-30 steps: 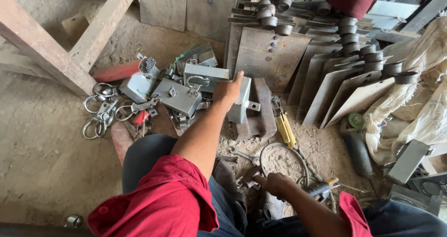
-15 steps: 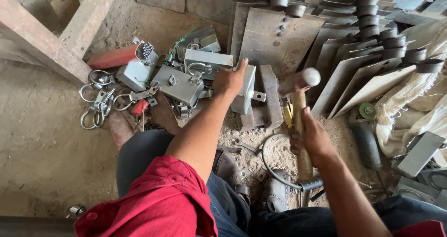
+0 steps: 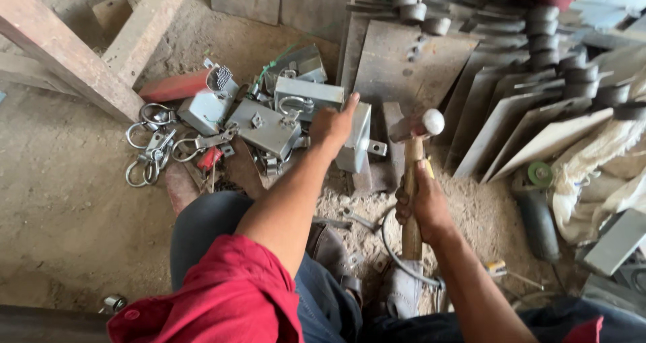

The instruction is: The person welds metal components onto several small metal boxes using a welding rod, while sitting on the floor among various metal parts and tools.

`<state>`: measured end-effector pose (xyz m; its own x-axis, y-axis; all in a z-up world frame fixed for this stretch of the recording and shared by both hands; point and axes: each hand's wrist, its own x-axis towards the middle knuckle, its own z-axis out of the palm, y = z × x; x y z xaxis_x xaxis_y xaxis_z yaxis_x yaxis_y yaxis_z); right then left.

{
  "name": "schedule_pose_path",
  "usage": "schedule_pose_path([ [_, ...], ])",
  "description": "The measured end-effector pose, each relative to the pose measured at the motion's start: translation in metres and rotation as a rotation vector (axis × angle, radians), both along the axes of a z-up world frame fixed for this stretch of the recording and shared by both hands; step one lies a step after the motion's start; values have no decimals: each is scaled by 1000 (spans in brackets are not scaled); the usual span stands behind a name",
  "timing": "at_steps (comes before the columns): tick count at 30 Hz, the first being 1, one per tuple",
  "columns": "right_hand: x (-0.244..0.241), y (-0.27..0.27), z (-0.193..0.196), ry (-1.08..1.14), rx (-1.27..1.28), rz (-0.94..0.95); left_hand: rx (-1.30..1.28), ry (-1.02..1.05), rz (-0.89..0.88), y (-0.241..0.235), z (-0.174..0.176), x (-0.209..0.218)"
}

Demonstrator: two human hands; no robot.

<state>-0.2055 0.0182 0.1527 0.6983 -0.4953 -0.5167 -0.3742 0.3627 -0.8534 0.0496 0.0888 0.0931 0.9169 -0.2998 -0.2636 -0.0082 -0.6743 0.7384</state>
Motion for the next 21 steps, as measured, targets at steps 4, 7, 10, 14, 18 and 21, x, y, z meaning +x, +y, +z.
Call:
schedule_pose_path([
  [4,3,7,10,15,-11,-54,-189,52,62,-3,-12,-2],
  [7,1,13,15,202,-14,-28,-152,145,43,-6,-5,-6],
  [10,-1,11,20,201,21,-66,-114,107,41,-14,5,-10],
  [14,-12,3,21,145,-54,-60,-75,108,54,-15,3,-9],
  [18,-12,-1,7,131,-64,-79,12,-79,-15,-30,0,-14],
  [21,-14,13,-13,239,-62,-39,38,72,-73,-38,12,-28],
])
